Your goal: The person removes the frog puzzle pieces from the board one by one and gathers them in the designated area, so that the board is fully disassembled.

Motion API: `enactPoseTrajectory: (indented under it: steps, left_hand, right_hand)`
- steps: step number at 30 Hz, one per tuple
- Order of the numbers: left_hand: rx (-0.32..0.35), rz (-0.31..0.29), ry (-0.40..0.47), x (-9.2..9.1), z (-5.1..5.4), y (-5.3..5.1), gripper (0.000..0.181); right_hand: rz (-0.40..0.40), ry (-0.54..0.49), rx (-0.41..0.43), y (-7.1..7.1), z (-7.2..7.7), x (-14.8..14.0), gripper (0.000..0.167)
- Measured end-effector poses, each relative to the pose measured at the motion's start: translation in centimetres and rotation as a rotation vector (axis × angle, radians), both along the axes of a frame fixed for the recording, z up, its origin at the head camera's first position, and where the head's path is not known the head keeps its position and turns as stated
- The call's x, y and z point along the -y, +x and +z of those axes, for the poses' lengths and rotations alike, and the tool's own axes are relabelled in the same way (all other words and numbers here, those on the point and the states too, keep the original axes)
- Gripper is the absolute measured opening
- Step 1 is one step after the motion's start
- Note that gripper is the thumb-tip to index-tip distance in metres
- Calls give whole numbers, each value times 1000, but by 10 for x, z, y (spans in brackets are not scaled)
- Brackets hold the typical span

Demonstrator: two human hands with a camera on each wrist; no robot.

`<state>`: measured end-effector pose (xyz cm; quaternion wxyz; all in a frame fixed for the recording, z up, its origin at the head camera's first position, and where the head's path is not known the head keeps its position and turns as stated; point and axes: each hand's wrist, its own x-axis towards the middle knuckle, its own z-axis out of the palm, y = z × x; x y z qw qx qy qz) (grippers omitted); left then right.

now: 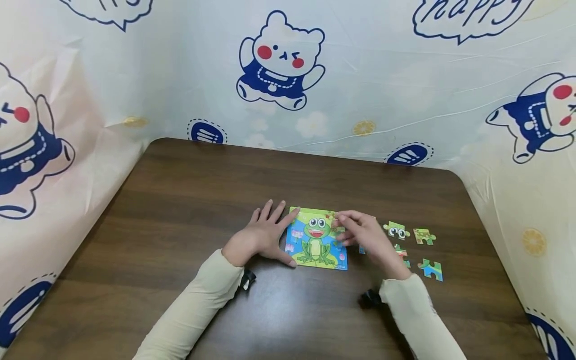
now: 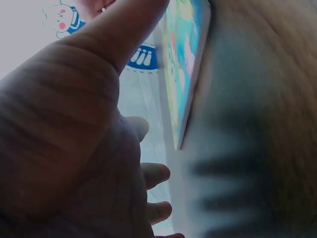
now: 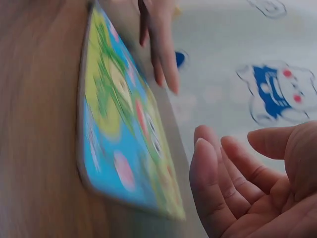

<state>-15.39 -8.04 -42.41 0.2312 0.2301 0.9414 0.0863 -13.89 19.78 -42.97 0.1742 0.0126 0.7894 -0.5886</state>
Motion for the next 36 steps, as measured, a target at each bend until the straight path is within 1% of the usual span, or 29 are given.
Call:
enactPoseTrajectory:
  steps: [3, 7, 18, 21, 26, 32, 36]
  left_hand:
    - [9, 8, -22, 1, 0, -2, 126]
    - [15, 3, -33, 0, 2, -2, 120]
    - [45, 9, -47, 1, 2, -3, 115]
    - [46, 13, -45, 1, 2, -2, 115]
    - [40, 16, -39, 1, 2, -2, 114]
    - [38, 16, -39, 2, 2, -1, 115]
    - [44, 15, -40, 3, 2, -1, 115]
  right_hand:
    - [44, -15, 21, -2, -3, 20, 40]
    - [79, -18, 31, -2, -6, 36, 37]
    - [142, 16, 46, 1, -13, 49, 32]
    - [159, 45, 42, 3, -14, 52, 30]
    - [185, 124, 15, 5, -15, 58, 26]
    - [222, 254, -71, 8, -9, 67, 22]
    - [240, 306, -115, 10, -6, 72, 21]
